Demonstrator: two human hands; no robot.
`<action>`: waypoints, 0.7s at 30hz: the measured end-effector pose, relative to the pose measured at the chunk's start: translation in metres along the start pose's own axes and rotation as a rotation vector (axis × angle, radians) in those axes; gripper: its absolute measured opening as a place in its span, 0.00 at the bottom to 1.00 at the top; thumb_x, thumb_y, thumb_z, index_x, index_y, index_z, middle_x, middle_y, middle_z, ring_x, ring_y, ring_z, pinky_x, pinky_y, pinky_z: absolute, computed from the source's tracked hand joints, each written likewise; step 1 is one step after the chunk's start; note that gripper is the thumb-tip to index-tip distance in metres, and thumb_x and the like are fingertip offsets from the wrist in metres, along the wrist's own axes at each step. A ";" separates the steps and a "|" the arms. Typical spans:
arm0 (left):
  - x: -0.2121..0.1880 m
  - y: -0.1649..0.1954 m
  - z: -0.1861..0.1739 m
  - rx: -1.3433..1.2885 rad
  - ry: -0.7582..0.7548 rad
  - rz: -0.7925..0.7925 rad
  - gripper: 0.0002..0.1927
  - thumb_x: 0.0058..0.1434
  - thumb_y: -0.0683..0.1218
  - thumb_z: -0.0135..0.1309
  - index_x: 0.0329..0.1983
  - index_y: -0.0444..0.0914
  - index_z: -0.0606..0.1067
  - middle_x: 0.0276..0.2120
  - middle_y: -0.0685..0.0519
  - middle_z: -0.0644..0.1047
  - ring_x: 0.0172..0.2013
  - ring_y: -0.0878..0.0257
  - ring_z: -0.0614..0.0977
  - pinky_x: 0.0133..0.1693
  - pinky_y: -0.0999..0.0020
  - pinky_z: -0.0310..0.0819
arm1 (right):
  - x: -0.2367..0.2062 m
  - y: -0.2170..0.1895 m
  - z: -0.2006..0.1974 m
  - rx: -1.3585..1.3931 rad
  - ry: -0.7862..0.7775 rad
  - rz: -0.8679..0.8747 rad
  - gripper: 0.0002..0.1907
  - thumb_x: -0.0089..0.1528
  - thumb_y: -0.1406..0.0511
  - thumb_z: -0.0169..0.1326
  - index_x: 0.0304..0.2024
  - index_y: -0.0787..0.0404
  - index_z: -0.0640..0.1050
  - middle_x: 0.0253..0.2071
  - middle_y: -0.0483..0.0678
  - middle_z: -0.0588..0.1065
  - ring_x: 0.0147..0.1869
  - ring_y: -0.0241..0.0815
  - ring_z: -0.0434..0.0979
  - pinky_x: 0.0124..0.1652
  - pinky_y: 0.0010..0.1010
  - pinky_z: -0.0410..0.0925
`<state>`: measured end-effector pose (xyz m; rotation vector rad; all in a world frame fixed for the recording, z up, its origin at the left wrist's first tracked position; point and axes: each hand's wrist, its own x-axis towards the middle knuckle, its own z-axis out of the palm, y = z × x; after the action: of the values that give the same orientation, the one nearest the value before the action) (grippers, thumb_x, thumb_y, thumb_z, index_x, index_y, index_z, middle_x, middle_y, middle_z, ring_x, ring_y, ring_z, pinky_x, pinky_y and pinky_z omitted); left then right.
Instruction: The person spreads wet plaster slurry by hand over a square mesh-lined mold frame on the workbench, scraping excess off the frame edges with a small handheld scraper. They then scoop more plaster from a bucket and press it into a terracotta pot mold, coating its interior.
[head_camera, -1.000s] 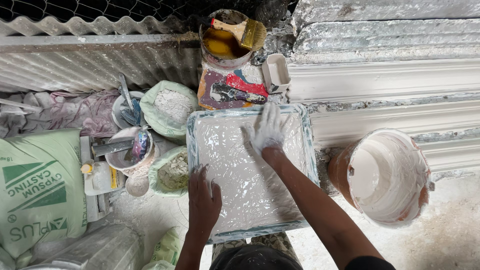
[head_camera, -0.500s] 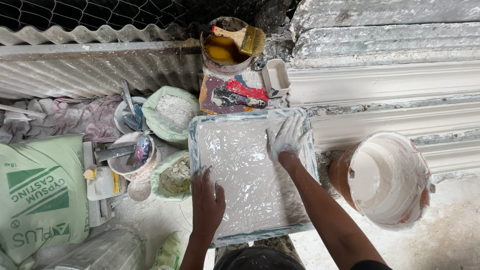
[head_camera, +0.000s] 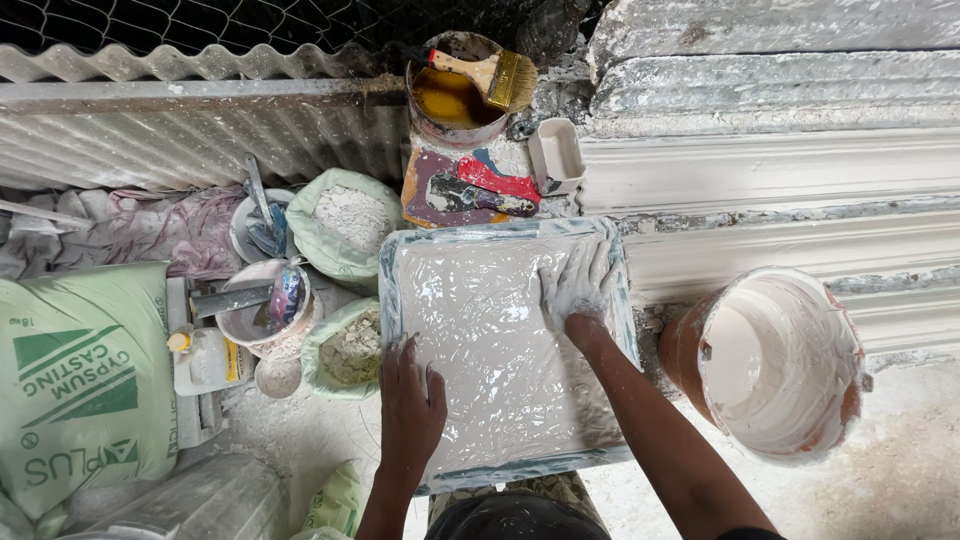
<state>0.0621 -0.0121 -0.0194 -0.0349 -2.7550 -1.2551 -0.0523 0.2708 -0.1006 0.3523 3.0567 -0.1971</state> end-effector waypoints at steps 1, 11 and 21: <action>0.000 0.001 0.000 -0.004 -0.008 -0.008 0.27 0.64 0.41 0.50 0.66 0.31 0.63 0.61 0.30 0.66 0.63 0.33 0.68 0.61 0.43 0.65 | -0.001 0.000 0.001 0.001 0.007 0.007 0.47 0.69 0.42 0.25 0.76 0.72 0.43 0.79 0.67 0.37 0.83 0.63 0.25 0.72 0.59 0.23; 0.001 0.009 -0.001 0.006 0.024 0.056 0.27 0.64 0.40 0.50 0.67 0.32 0.63 0.59 0.32 0.67 0.62 0.34 0.69 0.61 0.43 0.65 | -0.021 -0.030 0.002 -0.125 -0.122 -0.080 0.48 0.68 0.39 0.22 0.76 0.67 0.39 0.80 0.60 0.35 0.83 0.57 0.26 0.73 0.57 0.25; -0.009 0.004 -0.003 -0.026 0.020 -0.038 0.27 0.64 0.41 0.50 0.67 0.32 0.63 0.59 0.31 0.67 0.61 0.34 0.69 0.60 0.44 0.65 | -0.025 -0.089 -0.007 -0.083 -0.288 -0.467 0.45 0.68 0.43 0.34 0.76 0.66 0.45 0.80 0.57 0.41 0.83 0.52 0.34 0.72 0.62 0.27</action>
<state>0.0711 -0.0112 -0.0157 0.0276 -2.7349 -1.2925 -0.0485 0.1803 -0.0811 -0.3684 2.7950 -0.1254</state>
